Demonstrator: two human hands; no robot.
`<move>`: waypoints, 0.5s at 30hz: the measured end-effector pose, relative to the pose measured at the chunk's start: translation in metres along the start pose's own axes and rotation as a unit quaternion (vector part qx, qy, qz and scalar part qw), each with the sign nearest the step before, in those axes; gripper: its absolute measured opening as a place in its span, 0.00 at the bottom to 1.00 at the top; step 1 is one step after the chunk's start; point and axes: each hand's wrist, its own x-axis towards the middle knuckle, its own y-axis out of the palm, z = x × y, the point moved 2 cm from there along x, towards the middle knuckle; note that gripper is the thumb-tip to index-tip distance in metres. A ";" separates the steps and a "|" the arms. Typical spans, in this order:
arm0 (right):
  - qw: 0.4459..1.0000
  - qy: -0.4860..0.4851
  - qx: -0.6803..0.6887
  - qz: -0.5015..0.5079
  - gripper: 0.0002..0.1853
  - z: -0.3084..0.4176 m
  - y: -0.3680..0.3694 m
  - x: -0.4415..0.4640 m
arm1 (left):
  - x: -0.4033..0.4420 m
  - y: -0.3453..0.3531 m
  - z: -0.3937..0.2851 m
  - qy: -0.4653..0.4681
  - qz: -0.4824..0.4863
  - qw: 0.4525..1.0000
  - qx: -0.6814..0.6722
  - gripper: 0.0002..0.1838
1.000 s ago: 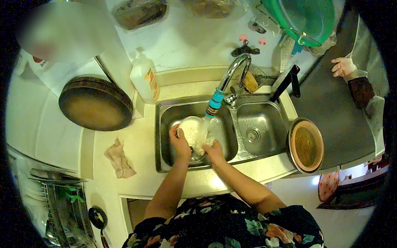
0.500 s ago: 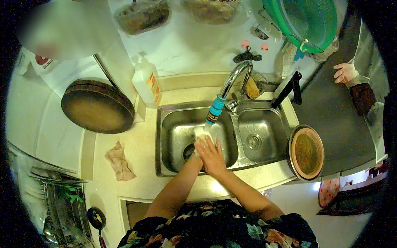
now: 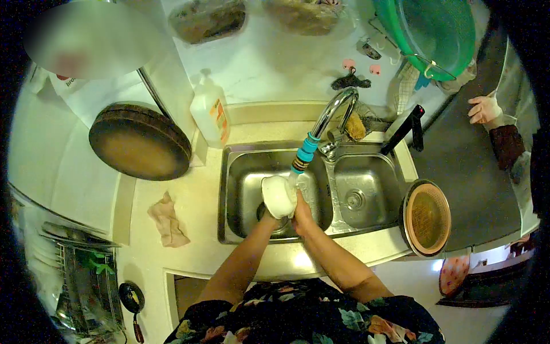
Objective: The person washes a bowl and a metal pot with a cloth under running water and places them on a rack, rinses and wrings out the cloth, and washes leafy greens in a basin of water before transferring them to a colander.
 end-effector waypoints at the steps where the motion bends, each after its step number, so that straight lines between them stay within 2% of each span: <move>1: 0.996 -0.014 0.090 -0.005 0.22 -0.006 -0.001 -0.005 | 0.002 0.001 -0.002 0.028 -0.038 0.998 0.051 0.21; 2: 0.994 0.044 0.098 -0.029 0.20 -0.041 -0.027 0.028 | 0.003 0.001 -0.003 0.052 -0.076 0.991 0.102 0.20; 5: 0.999 0.023 0.039 0.027 0.20 -0.045 -0.024 -0.009 | 0.013 -0.006 0.004 0.065 -0.137 0.972 0.182 0.20; 6: 0.997 -0.028 -0.077 0.008 0.20 -0.049 -0.036 -0.005 | 0.018 -0.010 0.013 0.062 -0.140 0.974 0.168 0.19; 7: 0.974 -0.137 -0.179 0.006 0.20 -0.051 -0.048 -0.003 | 0.023 -0.013 0.021 0.059 -0.143 0.976 0.153 0.19; 8: 0.930 -0.244 -0.276 0.005 0.19 -0.042 -0.052 -0.011 | 0.025 -0.012 0.026 0.057 -0.164 0.977 0.125 0.18; 10: 0.881 -0.255 -0.398 0.036 0.20 0.004 -0.040 -0.052 | 0.025 -0.009 0.039 -0.100 -0.119 0.987 -0.025 0.19; 11: 0.814 -0.359 -0.454 0.049 0.21 0.011 -0.035 -0.050 | 0.024 -0.007 0.046 -0.181 -0.110 0.973 -0.091 0.19; 13: 0.638 -0.547 -0.538 0.074 0.23 0.014 -0.026 -0.047 | 0.001 0.016 0.027 -0.236 0.006 0.912 -0.336 0.19; 14: 0.541 -0.498 -0.672 0.089 0.26 0.009 -0.026 -0.033 | 0.006 0.022 0.039 -0.302 0.025 0.896 -0.325 0.18; 15: 0.516 -0.519 -0.676 0.086 0.26 0.014 -0.021 -0.031 | 0.011 0.021 0.047 -0.259 0.048 0.916 -0.301 0.18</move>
